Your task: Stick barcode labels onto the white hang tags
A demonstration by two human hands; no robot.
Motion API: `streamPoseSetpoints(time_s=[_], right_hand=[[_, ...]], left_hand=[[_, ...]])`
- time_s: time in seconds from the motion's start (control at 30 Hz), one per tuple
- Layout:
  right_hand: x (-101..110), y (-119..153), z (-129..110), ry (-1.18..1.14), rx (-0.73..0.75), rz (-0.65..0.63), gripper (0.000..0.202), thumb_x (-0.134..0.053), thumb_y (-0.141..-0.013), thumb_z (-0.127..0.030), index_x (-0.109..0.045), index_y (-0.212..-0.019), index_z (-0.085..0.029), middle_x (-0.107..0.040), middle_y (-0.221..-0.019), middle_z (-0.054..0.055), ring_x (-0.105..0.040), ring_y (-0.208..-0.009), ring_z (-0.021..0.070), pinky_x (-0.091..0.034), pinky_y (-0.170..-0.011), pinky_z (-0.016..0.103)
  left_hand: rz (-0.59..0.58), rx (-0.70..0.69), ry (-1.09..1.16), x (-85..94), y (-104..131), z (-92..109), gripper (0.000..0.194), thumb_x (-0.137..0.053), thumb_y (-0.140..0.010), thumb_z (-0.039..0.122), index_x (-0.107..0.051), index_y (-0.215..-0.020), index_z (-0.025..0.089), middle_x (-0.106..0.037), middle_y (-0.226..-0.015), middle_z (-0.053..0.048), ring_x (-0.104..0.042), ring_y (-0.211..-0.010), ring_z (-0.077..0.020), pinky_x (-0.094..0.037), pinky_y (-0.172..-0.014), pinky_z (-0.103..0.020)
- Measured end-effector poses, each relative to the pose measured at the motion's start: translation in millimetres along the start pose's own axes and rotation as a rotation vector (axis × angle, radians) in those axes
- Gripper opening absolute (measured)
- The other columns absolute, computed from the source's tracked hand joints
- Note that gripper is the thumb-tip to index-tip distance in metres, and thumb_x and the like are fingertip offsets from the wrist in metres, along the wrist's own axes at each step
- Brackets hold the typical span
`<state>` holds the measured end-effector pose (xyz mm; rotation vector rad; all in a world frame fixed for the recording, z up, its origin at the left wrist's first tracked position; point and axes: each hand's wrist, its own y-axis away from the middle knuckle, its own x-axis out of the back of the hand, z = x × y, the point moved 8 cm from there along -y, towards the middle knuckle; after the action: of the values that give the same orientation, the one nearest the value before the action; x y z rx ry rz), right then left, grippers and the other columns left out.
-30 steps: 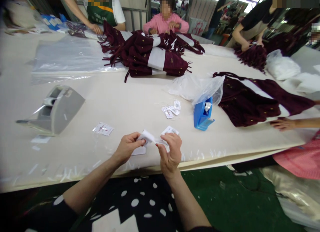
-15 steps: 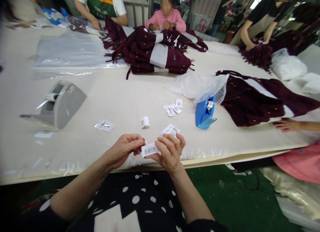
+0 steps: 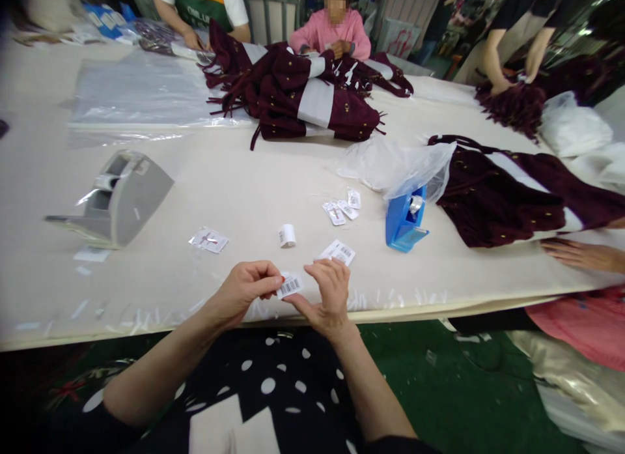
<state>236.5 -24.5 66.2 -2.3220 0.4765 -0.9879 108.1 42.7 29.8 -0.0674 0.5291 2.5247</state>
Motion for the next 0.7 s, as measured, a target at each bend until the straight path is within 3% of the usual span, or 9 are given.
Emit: streamPoseSetpoints(time_s=[0.1,0.17,0.3,0.47,0.63,0.7], right_hand=[[-14,8,18,-0.368,-0.293,-0.117,0.042,-0.062,-0.072,-0.039,-0.054,-0.109,-0.022,-0.058,-0.108,0.008,-0.051,-0.105,0.025,-0.038,-0.092,0.042],[-18,14,29,-0.567,-0.465,-0.068,0.035,-0.058,-0.073,-0.042,-0.057,-0.103,-0.022,-0.061,-0.102,0.007,-0.054,-0.101,0.0242,-0.039,-0.09,0.04],[-24,25,46,-0.587,-0.729,-0.007,0.019,-0.062,-0.072,-0.037,-0.064,-0.083,-0.021,-0.064,-0.079,0.001,-0.056,-0.081,0.0189,-0.041,-0.08,0.033],[-32,27,45,-0.571,-0.803,-0.028,0.017,-0.064,-0.07,-0.035,-0.063,-0.069,-0.019,-0.06,-0.065,-0.002,-0.053,-0.066,0.0142,-0.04,-0.071,0.028],[-22,36,57,-0.582,-0.884,0.101,0.019,-0.06,-0.074,-0.036,-0.06,-0.068,-0.018,-0.06,-0.065,-0.001,-0.054,-0.069,0.0147,-0.041,-0.073,0.029],[-14,43,61,-0.476,-0.858,0.022,0.019,-0.058,-0.076,-0.037,-0.06,-0.071,-0.019,-0.061,-0.068,0.0,-0.055,-0.071,0.0156,-0.041,-0.073,0.029]], left_hand=[[0.024,-0.037,-0.084,5.2,0,0,0.015,-0.062,-0.066,0.026,-0.058,-0.06,0.013,-0.055,-0.054,0.003,-0.045,-0.051,-0.0067,-0.035,-0.051,-0.02],[0.049,-0.04,-0.108,9.1,0,-1,0.015,-0.062,-0.067,0.026,-0.058,-0.06,0.013,-0.055,-0.054,0.003,-0.045,-0.051,-0.0072,-0.035,-0.051,-0.02],[0.045,-0.042,-0.122,10.2,-1,-3,0.015,-0.061,-0.067,0.026,-0.058,-0.061,0.013,-0.055,-0.053,0.003,-0.046,-0.051,-0.0074,-0.036,-0.051,-0.02],[0.02,-0.028,-0.158,6.1,-2,-7,0.016,-0.06,-0.067,0.027,-0.057,-0.06,0.013,-0.054,-0.052,0.003,-0.046,-0.051,-0.0076,-0.035,-0.052,-0.02],[0.045,-0.005,-0.175,9.5,-2,-11,0.016,-0.06,-0.066,0.027,-0.056,-0.058,0.013,-0.053,-0.052,0.003,-0.046,-0.051,-0.0075,-0.035,-0.052,-0.02],[0.061,0.002,-0.176,13.2,-2,-12,0.017,-0.06,-0.066,0.028,-0.057,-0.059,0.013,-0.053,-0.052,0.003,-0.045,-0.05,-0.0072,-0.035,-0.052,-0.02]])
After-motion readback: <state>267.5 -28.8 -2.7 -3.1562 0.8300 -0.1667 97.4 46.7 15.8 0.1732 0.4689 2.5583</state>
